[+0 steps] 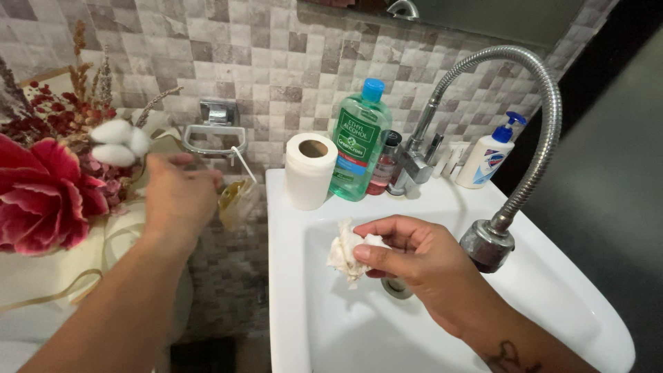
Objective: The person cleans a bathroom sink and toilet using paper towels. They wipe the sink basin, faucet, and toilet tank, repeatedly tearing off paper towels and discarding used ones. The person also moves a decorative flower arrangement to access the sink and toilet surfaces.
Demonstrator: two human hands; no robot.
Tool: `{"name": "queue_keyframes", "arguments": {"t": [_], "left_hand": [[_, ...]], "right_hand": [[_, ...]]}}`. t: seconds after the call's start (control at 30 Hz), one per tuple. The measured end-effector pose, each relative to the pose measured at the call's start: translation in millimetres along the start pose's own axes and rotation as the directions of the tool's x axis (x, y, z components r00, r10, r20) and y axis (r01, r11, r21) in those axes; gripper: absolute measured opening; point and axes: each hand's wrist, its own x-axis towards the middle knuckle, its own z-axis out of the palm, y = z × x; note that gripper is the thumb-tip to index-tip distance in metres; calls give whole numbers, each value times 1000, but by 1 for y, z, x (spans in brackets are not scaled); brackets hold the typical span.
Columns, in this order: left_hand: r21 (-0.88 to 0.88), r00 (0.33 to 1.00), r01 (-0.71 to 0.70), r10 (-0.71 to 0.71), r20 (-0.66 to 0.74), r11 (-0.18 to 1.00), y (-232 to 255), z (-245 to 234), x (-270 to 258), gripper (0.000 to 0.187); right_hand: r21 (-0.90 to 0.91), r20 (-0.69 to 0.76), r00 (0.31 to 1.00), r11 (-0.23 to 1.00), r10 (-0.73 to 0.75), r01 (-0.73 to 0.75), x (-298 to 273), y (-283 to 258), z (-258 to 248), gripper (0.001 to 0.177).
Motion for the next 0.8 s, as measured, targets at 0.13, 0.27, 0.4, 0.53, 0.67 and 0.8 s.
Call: {"name": "queue_keyframes", "arguments": {"t": [0.13, 0.27, 0.4, 0.53, 0.67, 0.8], "left_hand": [[-86, 997, 77, -76, 11, 993, 23, -25, -3, 29], [92, 994, 65, -73, 79, 994, 40, -36, -10, 21], [361, 981, 20, -87, 171, 932, 44, 0, -13, 45], [329, 985, -91, 35, 171, 940, 30, 33, -18, 36], [375, 979, -200, 170, 112, 905, 19, 41, -10, 21], [386, 985, -161, 127, 114, 908, 14, 43, -7, 18]], "right_hand": [[11, 0, 1000, 1000, -5, 5, 1, 1, -6, 36], [16, 11, 999, 999, -32, 32, 0, -1, -9, 37], [9, 9, 1000, 1000, -22, 22, -2, -4, -7, 36], [-1, 9, 999, 1000, -31, 31, -5, -6, -10, 37], [-8, -21, 1000, 1000, -8, 8, -7, -6, -16, 37], [11, -32, 999, 1000, 1, 0, -8, -3, -18, 37]]}}
